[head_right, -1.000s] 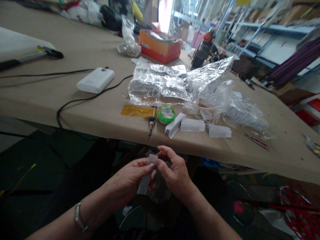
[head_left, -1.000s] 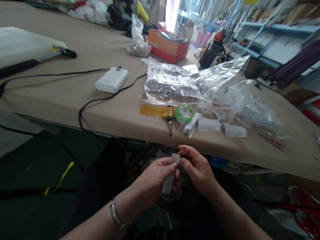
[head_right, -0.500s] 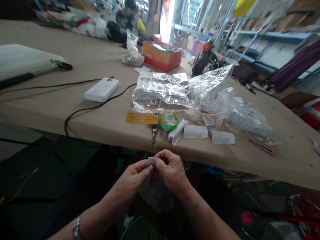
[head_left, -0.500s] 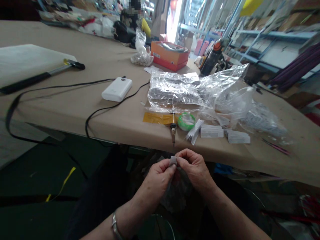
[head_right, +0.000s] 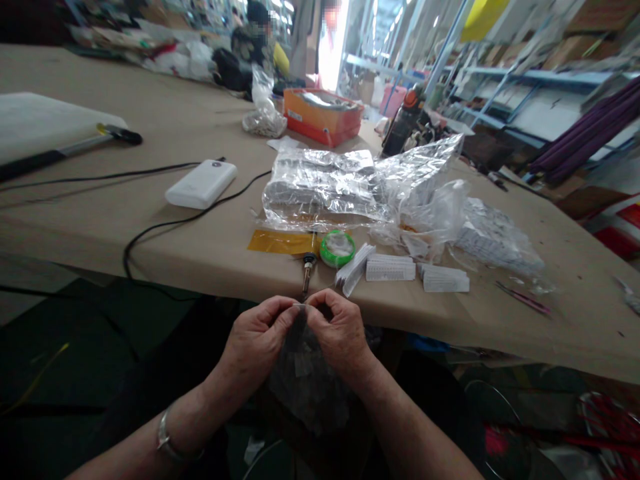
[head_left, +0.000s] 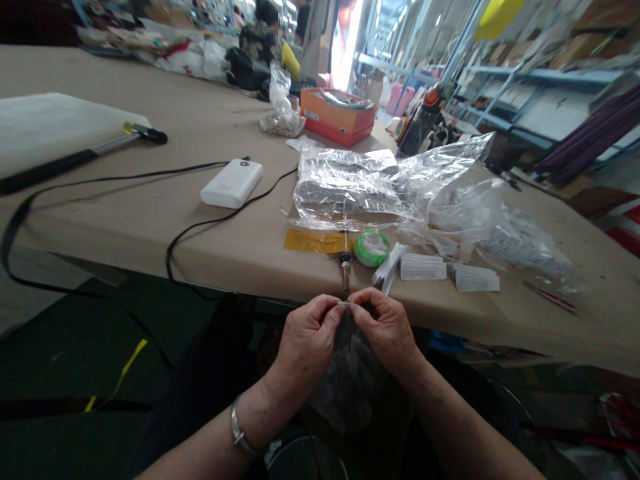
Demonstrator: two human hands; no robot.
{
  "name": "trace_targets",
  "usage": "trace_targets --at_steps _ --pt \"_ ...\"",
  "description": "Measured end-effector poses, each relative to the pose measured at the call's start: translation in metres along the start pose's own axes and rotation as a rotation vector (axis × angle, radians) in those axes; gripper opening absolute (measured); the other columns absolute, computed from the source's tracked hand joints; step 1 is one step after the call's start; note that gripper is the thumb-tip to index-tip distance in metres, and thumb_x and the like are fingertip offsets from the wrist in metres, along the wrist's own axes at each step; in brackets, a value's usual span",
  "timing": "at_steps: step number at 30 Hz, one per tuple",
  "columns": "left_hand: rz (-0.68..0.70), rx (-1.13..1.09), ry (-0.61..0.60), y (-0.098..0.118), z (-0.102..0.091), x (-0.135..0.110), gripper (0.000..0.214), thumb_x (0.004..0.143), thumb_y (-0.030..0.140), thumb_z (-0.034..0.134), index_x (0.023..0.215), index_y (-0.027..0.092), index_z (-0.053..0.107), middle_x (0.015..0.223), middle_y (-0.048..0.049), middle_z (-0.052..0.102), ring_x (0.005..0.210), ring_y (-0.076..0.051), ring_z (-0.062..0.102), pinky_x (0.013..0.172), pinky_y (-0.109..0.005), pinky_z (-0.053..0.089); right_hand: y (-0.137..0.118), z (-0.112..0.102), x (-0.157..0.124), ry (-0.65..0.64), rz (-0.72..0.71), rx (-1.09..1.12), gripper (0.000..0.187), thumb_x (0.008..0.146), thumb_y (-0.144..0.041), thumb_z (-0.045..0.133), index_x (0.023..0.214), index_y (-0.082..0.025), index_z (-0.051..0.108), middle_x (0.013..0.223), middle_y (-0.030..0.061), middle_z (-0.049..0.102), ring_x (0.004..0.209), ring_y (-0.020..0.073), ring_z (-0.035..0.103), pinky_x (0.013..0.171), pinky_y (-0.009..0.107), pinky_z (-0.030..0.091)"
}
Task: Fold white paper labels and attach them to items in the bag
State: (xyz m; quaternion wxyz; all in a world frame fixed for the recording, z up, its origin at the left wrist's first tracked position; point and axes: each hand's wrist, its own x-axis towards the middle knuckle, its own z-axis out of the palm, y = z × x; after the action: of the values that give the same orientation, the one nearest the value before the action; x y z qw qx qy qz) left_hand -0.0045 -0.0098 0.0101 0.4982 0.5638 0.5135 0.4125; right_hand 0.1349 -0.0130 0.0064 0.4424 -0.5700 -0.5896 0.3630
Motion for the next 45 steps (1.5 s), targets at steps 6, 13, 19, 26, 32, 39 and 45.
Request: trace_targets --at_steps 6,13,19,26,32,39,45 --pt "0.029 -0.005 0.017 0.001 0.001 0.003 0.015 0.079 0.028 0.057 0.076 0.018 0.068 0.069 -0.0004 0.067 0.065 -0.014 0.059 0.060 -0.021 0.044 0.003 0.000 0.000 0.021 -0.055 -0.030 0.010 0.080 -0.026 0.056 0.075 -0.018 0.060 0.067 -0.0015 0.058 0.061 0.0113 0.052 0.057 0.021 0.042" --pt "0.048 0.015 0.020 -0.003 0.002 0.005 0.016 0.081 0.028 0.056 0.078 0.018 0.067 0.071 -0.0006 0.068 0.066 -0.014 0.059 0.062 -0.021 0.044 0.004 0.002 0.002 0.041 -0.088 -0.068 0.009 0.079 -0.022 0.055 0.073 -0.018 0.059 0.066 -0.0024 0.058 0.060 0.0108 0.052 0.058 0.020 0.042" --pt "0.065 0.042 0.029 -0.005 0.002 0.008 0.016 0.081 0.028 0.055 0.077 0.018 0.067 0.070 -0.0002 0.067 0.066 -0.014 0.058 0.062 -0.021 0.044 0.005 0.002 0.003 0.066 -0.081 -0.071 0.009 0.080 -0.023 0.054 0.074 -0.018 0.059 0.065 -0.0024 0.057 0.059 0.0108 0.051 0.056 0.020 0.041" --pt "0.065 0.026 0.037 -0.002 0.002 0.007 0.016 0.080 0.029 0.057 0.075 0.018 0.068 0.068 -0.0006 0.067 0.064 -0.014 0.058 0.060 -0.021 0.043 0.006 0.003 0.001 0.061 -0.073 -0.038 0.010 0.082 -0.026 0.056 0.077 -0.018 0.062 0.067 -0.0017 0.061 0.063 0.0122 0.056 0.060 0.021 0.045" --pt "0.004 -0.030 -0.008 -0.006 -0.001 -0.004 0.015 0.078 0.030 0.059 0.076 0.020 0.070 0.068 -0.0002 0.069 0.063 -0.015 0.060 0.058 -0.022 0.044 0.002 -0.025 -0.022 -0.011 -0.189 -0.200 0.008 0.084 -0.026 0.058 0.085 -0.021 0.064 0.078 0.0013 0.068 0.069 0.0149 0.063 0.066 0.024 0.049" --pt "-0.052 0.061 0.038 -0.031 -0.009 0.000 0.021 0.074 0.028 0.065 0.092 0.025 0.074 0.095 -0.0025 0.075 0.090 -0.023 0.066 0.081 -0.026 0.046 0.019 -0.065 -0.005 0.172 -0.512 -0.801 0.029 0.084 -0.023 0.058 0.112 -0.018 0.061 0.109 0.0103 0.064 0.106 0.0266 0.054 0.093 0.042 0.043" --pt "-0.084 0.050 -0.018 -0.028 -0.003 -0.004 0.013 0.073 0.024 0.063 0.077 0.024 0.075 0.077 -0.0010 0.074 0.074 -0.020 0.066 0.067 -0.024 0.046 0.038 -0.067 0.004 0.172 -0.584 -0.840 0.025 0.087 -0.020 0.054 0.109 -0.021 0.065 0.110 0.0075 0.067 0.110 0.0239 0.054 0.096 0.043 0.042"
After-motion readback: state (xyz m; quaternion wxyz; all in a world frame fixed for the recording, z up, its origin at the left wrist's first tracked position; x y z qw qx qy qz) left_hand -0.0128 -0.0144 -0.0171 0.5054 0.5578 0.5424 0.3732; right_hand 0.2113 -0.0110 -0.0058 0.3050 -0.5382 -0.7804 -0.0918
